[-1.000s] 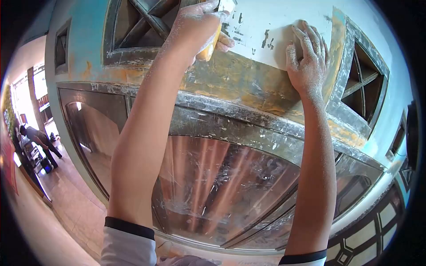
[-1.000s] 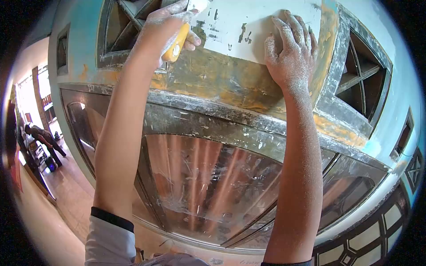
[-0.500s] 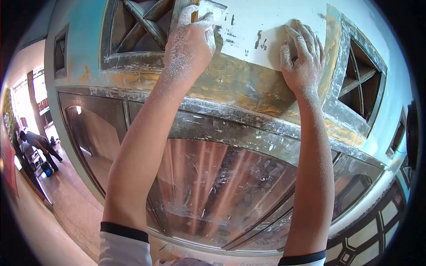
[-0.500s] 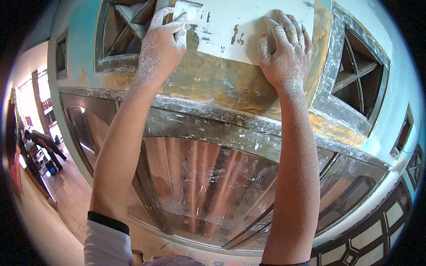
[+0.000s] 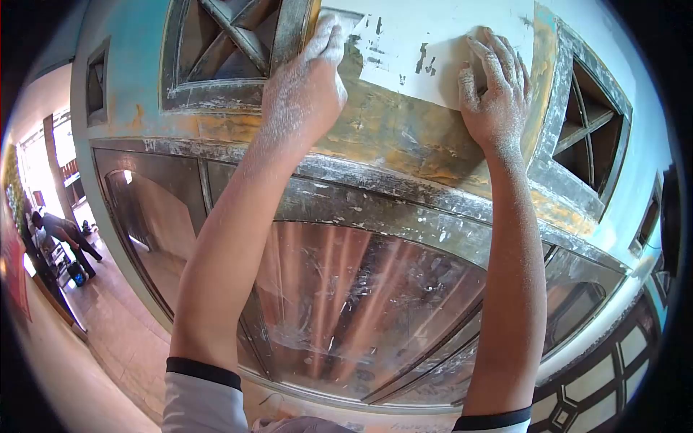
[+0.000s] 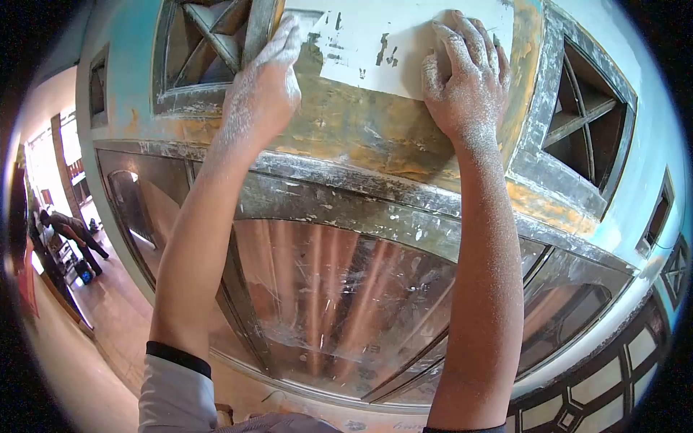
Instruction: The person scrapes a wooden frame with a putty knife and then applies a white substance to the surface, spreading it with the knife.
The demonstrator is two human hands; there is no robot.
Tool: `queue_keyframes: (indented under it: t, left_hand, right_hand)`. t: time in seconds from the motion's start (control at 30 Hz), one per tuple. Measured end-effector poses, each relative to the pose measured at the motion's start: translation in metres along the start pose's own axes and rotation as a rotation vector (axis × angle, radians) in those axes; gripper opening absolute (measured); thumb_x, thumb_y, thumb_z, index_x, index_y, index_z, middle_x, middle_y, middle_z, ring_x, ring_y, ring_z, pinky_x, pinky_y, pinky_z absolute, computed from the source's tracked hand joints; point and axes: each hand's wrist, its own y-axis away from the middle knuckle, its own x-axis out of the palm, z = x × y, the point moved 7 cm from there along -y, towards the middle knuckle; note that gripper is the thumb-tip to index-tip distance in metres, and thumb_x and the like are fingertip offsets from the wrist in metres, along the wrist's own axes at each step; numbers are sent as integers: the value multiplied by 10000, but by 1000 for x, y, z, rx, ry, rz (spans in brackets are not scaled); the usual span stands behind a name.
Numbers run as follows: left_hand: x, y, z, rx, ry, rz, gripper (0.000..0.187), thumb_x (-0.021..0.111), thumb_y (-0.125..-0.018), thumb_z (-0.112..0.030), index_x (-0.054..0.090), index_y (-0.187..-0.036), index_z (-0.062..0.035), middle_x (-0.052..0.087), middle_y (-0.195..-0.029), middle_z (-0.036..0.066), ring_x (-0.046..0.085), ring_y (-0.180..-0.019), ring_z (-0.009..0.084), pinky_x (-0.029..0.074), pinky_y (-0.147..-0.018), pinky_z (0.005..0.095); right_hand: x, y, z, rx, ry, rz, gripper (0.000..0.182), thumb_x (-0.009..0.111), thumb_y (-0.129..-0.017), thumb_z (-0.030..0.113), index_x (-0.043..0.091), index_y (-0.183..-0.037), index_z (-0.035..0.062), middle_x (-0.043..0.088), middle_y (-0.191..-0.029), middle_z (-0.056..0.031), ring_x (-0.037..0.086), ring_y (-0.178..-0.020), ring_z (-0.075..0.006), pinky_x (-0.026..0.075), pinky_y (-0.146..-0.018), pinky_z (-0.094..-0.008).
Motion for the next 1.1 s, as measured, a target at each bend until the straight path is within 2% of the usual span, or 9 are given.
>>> queue_keyframes:
  t: [0.1,0.43,0.5,0.63,0.83,0.9,0.93,1.0,1.1]
  left_hand:
    - [-3,-12,2,-51,22,88,587,538,-946,-43,451,-1526,-27,377,-1643,118,489,-1408,338,448,-1155,427]
    - [-1,-19,-5,103,100,-89,547,518,-913,-19,515,-1460,8,443,-1590,153,507,-1379,349,446,-1147,415]
    - [7,-30,1,-74,58,125,541,517,-904,-15,537,-1445,2,462,-1576,157,509,-1380,344,444,-1149,417]
    - [8,1,-4,39,137,-100,554,490,-918,-17,530,-1470,-19,452,-1584,157,500,-1389,347,440,-1151,429]
    - [5,-25,-10,43,63,-63,579,516,-938,-101,492,-1517,-94,413,-1630,62,627,-1251,353,527,-1046,486]
    - [19,-32,-2,-203,-2,305,583,543,-926,-99,504,-1508,-98,411,-1629,61,633,-1236,362,530,-1043,482]
    - [26,-26,-1,-200,-4,306,583,543,-926,-99,504,-1508,-98,411,-1629,61,633,-1236,362,530,-1043,482]
    - [13,-9,-11,53,119,-182,521,612,-921,-141,577,-1438,-84,562,-1498,118,655,-1201,364,537,-1031,481]
    - [16,-2,-14,36,102,-198,521,654,-908,-160,596,-1420,-83,588,-1466,136,658,-1196,366,536,-1034,480]
  right_hand:
    - [1,-1,-1,-11,1,-7,436,639,-934,296,640,-1368,251,539,-1521,-19,455,-1455,-236,278,-1251,-495]
    - [-5,-2,6,-29,39,-19,438,670,-928,258,650,-1363,213,570,-1506,-37,493,-1423,-286,342,-1207,-471]
    - [-6,-4,5,-27,17,-40,430,659,-926,253,657,-1353,212,571,-1504,-37,486,-1430,-282,330,-1215,-466]
    - [-3,1,4,-23,21,-34,407,627,-942,220,662,-1347,208,577,-1496,-37,469,-1443,-276,325,-1220,-467]
    - [1,-2,2,-11,27,-2,412,613,-966,214,641,-1377,219,544,-1530,-30,455,-1454,-275,310,-1229,-468]
    - [1,-1,2,-17,27,6,418,597,-978,217,626,-1395,226,522,-1549,-27,429,-1475,-274,287,-1242,-472]
    - [0,1,2,-14,28,6,418,597,-978,217,626,-1395,226,522,-1549,-27,429,-1475,-274,287,-1242,-472]
    - [0,2,5,-21,62,37,447,580,-990,229,589,-1437,229,494,-1573,-35,395,-1499,-277,252,-1261,-485]
    - [0,4,6,-51,62,69,480,558,-1006,253,539,-1485,229,461,-1595,-47,368,-1515,-284,225,-1274,-495]
